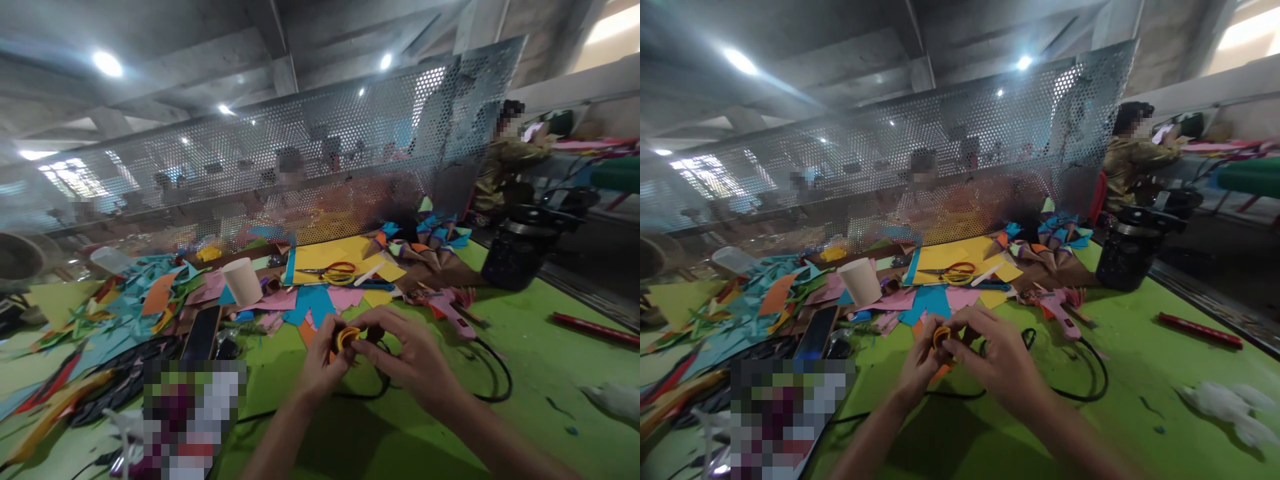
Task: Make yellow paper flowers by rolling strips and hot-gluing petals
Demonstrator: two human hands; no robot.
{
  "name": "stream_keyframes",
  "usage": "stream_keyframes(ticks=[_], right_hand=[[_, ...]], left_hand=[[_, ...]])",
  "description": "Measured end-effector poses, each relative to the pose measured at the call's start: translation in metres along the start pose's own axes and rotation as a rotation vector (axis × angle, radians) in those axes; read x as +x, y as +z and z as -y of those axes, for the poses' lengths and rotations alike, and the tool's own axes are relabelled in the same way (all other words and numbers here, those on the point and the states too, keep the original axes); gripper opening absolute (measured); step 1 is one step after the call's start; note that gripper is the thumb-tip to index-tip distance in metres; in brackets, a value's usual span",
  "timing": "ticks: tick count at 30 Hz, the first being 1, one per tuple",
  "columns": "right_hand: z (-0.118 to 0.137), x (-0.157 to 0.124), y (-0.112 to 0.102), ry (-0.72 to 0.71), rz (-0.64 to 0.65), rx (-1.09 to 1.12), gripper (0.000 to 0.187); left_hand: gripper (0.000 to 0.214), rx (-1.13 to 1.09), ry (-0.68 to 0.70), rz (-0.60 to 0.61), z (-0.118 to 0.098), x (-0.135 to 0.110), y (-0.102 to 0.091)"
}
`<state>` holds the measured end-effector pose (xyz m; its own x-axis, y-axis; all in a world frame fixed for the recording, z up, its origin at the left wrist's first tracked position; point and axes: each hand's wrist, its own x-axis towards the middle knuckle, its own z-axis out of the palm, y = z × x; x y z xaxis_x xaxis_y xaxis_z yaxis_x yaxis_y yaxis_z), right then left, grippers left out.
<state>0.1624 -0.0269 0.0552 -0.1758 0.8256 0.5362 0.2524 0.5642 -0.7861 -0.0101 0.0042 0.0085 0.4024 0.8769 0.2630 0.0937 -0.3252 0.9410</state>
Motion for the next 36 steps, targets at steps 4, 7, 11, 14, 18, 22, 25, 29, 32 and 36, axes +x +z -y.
stream_keyframes(ticks=[4,7,11,14,18,22,25,29,32,36], right_hand=[[-0.002,-0.001,0.000,-0.027,0.020,-0.028,0.012],[-0.001,-0.001,-0.001,-0.020,0.032,-0.036,0.010],[0.000,0.000,-0.002,-0.028,0.042,-0.039,0.009],[0.000,0.000,-0.002,-0.043,0.062,-0.046,0.009],[0.003,0.000,-0.005,-0.042,0.094,-0.063,0.014],[0.010,-0.001,-0.008,-0.039,0.130,-0.084,0.017],[0.012,-0.002,-0.012,-0.038,0.113,-0.088,0.027],[0.003,0.001,-0.031,0.036,-0.050,-0.171,0.025],[-0.014,-0.001,-0.062,0.180,-0.144,-0.416,0.024],[-0.034,-0.017,-0.099,0.389,-0.150,-0.863,0.025]], left_hand=[[0.037,-0.034,-0.027,-0.004,-0.005,0.000,0.000],[0.036,-0.074,-0.045,-0.007,-0.012,-0.001,0.000],[0.038,-0.068,-0.015,-0.026,-0.013,-0.001,-0.001],[0.029,-0.013,0.037,-0.026,-0.010,0.000,-0.002],[0.020,0.071,0.054,-0.021,-0.012,-0.001,-0.003],[0.026,0.083,0.077,-0.019,-0.014,-0.002,-0.005],[0.026,0.058,0.058,-0.010,-0.016,-0.003,-0.006],[0.021,0.062,0.052,-0.030,-0.019,-0.003,-0.004],[0.019,0.048,0.053,-0.051,-0.021,-0.003,-0.003],[0.019,0.010,0.059,-0.048,-0.023,-0.004,-0.003]])
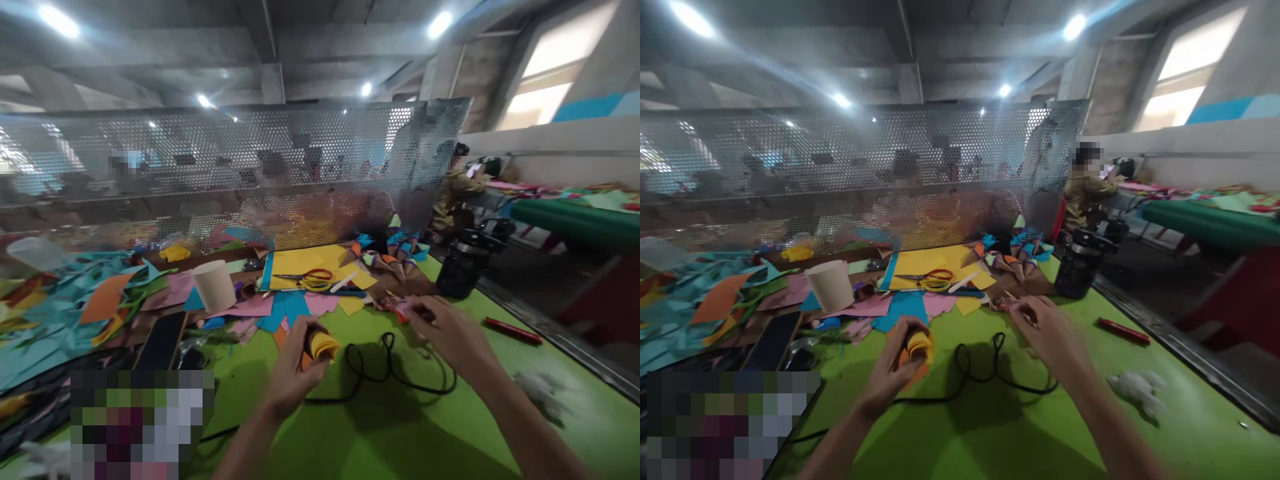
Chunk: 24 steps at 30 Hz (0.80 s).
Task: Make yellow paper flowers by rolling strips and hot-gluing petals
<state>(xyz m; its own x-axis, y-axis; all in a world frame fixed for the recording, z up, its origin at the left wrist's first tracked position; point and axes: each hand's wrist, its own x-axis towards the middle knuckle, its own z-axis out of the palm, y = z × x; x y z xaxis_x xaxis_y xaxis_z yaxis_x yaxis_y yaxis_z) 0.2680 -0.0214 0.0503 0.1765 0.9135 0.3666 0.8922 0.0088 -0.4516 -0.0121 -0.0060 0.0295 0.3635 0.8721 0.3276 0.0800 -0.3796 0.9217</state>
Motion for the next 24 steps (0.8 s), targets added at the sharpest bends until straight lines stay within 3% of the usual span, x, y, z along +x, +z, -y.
stream_keyframes(ticks=[4,12,17,24], right_hand=[[-0.015,-0.007,0.002,0.118,0.078,-0.178,0.025],[-0.035,0.011,0.019,0.281,0.087,-0.007,0.029],[-0.054,0.024,0.028,0.410,0.084,0.301,0.017],[-0.042,0.021,0.001,0.409,-0.048,0.874,0.031]], left_hand=[[0.019,-0.027,-0.003,0.004,-0.001,-0.001,0.001],[0.021,-0.036,-0.009,0.072,-0.003,-0.002,-0.002],[0.020,-0.036,-0.032,0.037,-0.002,-0.001,-0.001],[0.019,-0.018,-0.040,-0.001,-0.003,0.001,0.000]])
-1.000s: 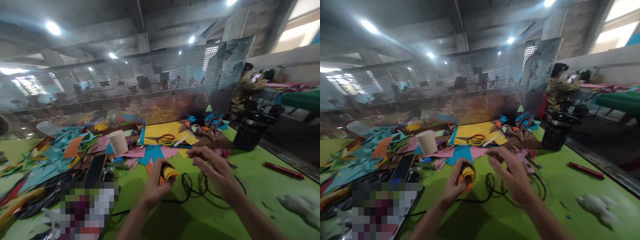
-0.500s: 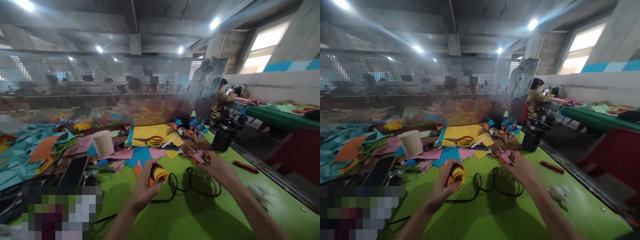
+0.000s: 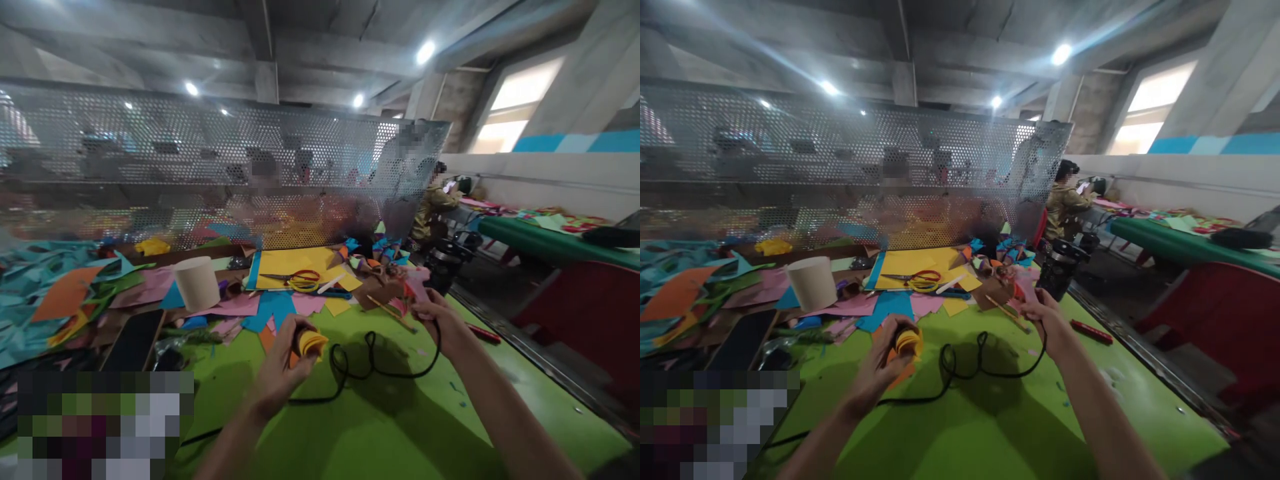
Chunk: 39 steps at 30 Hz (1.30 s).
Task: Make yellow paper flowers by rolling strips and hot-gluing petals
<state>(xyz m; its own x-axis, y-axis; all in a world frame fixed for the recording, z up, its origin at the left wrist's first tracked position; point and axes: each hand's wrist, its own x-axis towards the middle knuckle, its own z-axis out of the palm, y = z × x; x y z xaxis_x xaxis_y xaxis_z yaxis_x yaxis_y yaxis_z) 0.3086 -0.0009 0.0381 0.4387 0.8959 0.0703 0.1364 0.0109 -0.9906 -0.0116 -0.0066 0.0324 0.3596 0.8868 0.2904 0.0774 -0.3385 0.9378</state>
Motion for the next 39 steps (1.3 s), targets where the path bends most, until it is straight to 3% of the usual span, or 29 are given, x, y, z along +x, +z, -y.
stream_keyframes(ticks=[7,13,17,21,26,31,35,39], right_hand=[[0.026,-0.028,0.010,0.062,0.203,0.283,0.033],[0.034,-0.050,0.020,0.154,0.423,0.293,0.039],[0.038,-0.062,0.031,0.146,0.448,0.227,0.044],[0.034,-0.067,0.034,0.050,0.436,0.033,0.044],[0.030,-0.071,0.035,-0.108,0.589,-0.123,0.040],[0.020,-0.074,0.032,-0.084,0.542,-0.194,0.047],[-0.001,-0.065,0.023,-0.111,0.599,-0.250,0.051],[-0.011,-0.061,0.021,-0.151,0.537,-0.267,0.057]], left_hand=[[0.021,0.024,0.052,0.053,0.004,-0.001,-0.002],[0.023,0.052,0.044,0.079,0.003,-0.002,-0.003],[0.021,0.094,0.063,0.094,0.001,-0.001,-0.003],[0.022,0.150,0.049,0.091,-0.001,-0.001,-0.003],[0.021,0.161,0.044,0.088,0.002,-0.001,-0.004],[0.026,0.053,0.045,0.106,0.005,-0.003,-0.004],[0.029,-0.043,0.014,0.110,0.005,-0.003,-0.005],[0.032,-0.038,0.025,0.112,0.006,-0.002,-0.005]])
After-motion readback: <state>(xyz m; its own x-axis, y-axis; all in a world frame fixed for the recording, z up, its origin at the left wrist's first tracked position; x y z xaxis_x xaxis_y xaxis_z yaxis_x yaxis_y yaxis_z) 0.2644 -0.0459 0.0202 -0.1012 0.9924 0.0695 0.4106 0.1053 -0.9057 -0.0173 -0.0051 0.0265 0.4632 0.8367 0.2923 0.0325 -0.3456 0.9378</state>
